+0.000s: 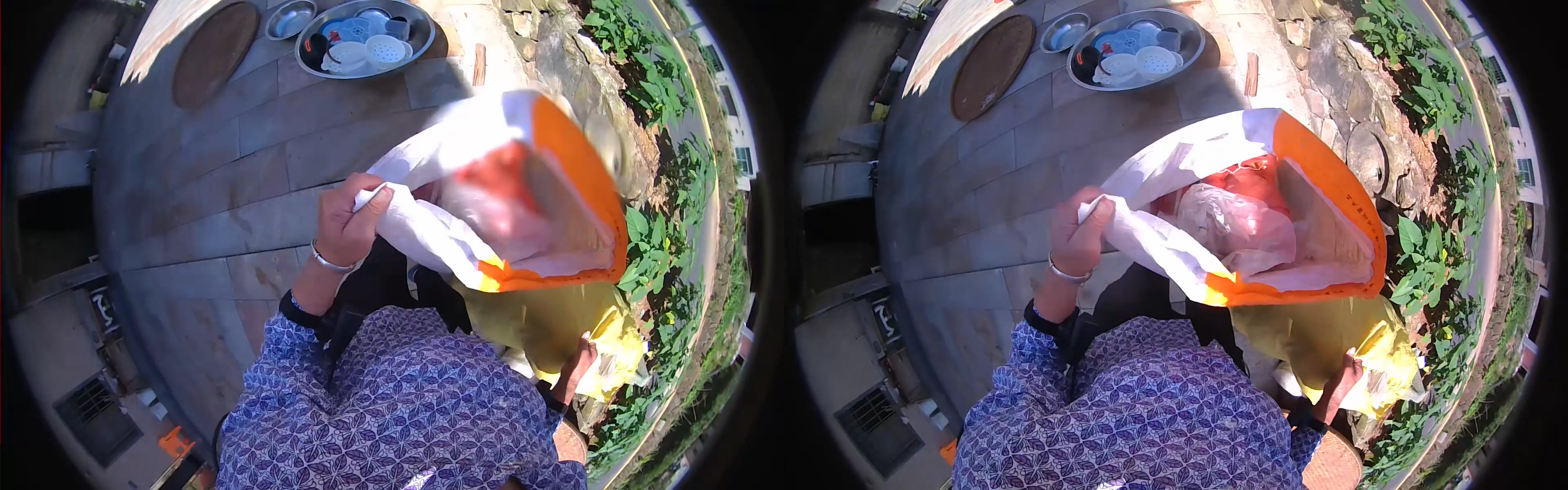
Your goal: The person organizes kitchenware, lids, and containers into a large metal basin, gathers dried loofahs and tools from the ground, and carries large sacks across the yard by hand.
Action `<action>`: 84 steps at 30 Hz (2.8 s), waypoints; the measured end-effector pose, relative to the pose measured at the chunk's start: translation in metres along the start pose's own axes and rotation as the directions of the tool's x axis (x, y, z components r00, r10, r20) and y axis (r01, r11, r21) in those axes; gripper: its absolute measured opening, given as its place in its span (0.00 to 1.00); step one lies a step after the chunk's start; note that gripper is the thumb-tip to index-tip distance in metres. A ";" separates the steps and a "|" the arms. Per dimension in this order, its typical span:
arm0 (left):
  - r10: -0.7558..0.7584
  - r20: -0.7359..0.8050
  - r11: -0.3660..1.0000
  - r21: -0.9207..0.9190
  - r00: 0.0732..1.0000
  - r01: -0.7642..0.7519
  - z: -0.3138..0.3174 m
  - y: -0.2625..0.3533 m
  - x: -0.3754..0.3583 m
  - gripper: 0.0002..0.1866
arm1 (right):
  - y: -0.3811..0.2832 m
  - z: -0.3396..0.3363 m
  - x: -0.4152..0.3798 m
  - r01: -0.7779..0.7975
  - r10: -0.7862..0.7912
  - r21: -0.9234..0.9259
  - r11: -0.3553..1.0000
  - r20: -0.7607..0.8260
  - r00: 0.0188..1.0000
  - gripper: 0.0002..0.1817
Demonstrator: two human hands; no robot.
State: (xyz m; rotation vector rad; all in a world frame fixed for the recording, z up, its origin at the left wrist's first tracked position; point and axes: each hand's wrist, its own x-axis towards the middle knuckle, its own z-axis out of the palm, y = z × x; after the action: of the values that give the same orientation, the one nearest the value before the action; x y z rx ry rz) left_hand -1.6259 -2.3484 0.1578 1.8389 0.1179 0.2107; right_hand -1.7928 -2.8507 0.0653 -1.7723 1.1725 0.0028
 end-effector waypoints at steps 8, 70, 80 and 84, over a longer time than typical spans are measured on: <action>-0.027 -0.729 0.982 -0.147 0.684 -0.118 -0.148 -0.026 0.014 0.13 | -0.066 0.055 -0.026 0.231 -0.288 0.387 0.892 0.094 0.953 0.08; 0.020 -0.493 0.354 -0.810 -0.870 0.467 -1.340 -0.474 -0.122 0.31 | -0.596 1.544 -1.124 0.409 -0.727 0.657 0.633 0.687 0.021 0.14; 0.015 -0.578 0.661 -0.606 -0.816 0.442 -1.701 -0.560 0.013 0.27 | -0.685 1.823 -1.284 0.310 -0.732 0.664 0.680 0.643 0.225 0.13; -0.070 -0.692 0.664 -0.570 -0.719 0.484 -1.869 -0.609 0.075 0.28 | -0.721 1.911 -1.353 0.223 -0.708 0.675 0.704 0.639 0.301 0.11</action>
State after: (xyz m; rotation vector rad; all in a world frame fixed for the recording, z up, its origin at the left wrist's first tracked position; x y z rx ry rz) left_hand -1.9188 -0.4052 0.0713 0.7612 2.4834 1.3477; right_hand -1.1161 -0.5002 0.2068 -1.2685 -0.2062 0.2348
